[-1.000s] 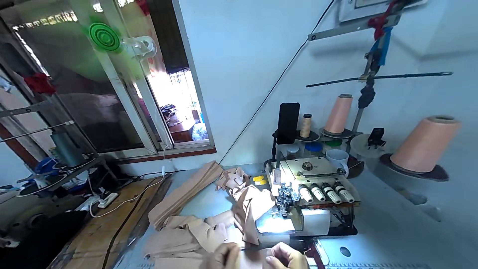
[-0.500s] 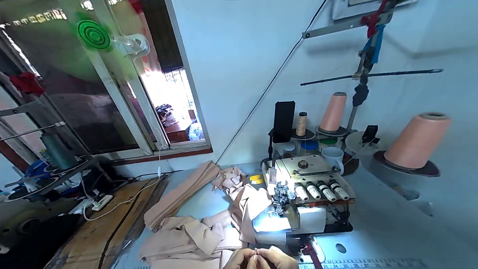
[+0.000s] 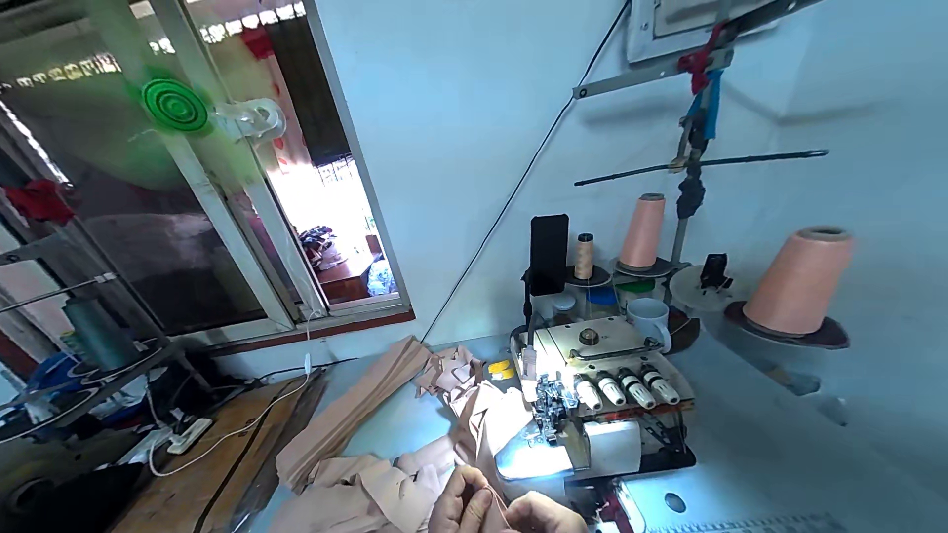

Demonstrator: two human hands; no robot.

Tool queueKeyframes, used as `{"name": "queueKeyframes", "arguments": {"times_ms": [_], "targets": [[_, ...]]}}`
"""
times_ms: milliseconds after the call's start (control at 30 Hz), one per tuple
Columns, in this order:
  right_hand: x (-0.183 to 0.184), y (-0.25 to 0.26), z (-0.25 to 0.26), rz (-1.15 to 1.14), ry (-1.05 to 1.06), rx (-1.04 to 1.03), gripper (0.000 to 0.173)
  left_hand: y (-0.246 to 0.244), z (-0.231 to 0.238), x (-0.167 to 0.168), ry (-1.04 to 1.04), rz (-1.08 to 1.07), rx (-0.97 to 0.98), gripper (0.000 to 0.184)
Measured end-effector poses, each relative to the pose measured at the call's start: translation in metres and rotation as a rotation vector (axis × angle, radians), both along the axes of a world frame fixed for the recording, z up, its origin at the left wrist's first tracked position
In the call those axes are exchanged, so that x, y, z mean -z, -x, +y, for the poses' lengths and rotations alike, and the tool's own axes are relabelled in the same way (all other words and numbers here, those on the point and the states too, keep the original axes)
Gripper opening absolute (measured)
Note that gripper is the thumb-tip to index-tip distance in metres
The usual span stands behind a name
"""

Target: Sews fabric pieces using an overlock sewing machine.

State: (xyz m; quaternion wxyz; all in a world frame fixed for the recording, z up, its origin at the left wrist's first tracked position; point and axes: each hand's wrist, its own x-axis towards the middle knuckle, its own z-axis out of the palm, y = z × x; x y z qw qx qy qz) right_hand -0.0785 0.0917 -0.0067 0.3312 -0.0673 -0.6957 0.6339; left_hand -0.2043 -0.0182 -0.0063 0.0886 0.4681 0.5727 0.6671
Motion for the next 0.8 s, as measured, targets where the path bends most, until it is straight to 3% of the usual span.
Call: {"name": "queueKeyframes", "arguments": {"times_ms": [233,367,433,567,700,800], "targets": [[-0.002,0.002,0.019,0.01,0.114,0.243,0.006,0.005,0.046,-0.021,0.161,0.228,-0.146,0.013],[0.001,0.002,0.027,0.052,0.144,0.378,0.012,-0.008,0.078,-0.026,0.254,0.283,-0.239,0.016],[0.003,0.002,0.029,0.057,0.135,0.421,0.015,-0.018,0.083,-0.038,0.374,0.305,-0.254,0.024],[0.005,-0.001,0.032,0.036,0.123,0.474,0.015,-0.061,0.078,-0.072,0.727,0.586,-0.316,0.027],[0.009,-0.002,0.038,0.04,0.071,0.522,0.013,-0.079,0.078,-0.016,0.547,0.877,-0.61,0.028],[0.007,-0.001,0.04,0.027,0.088,0.543,0.012,-0.086,0.078,-0.018,0.628,0.816,-0.569,0.035]]}}
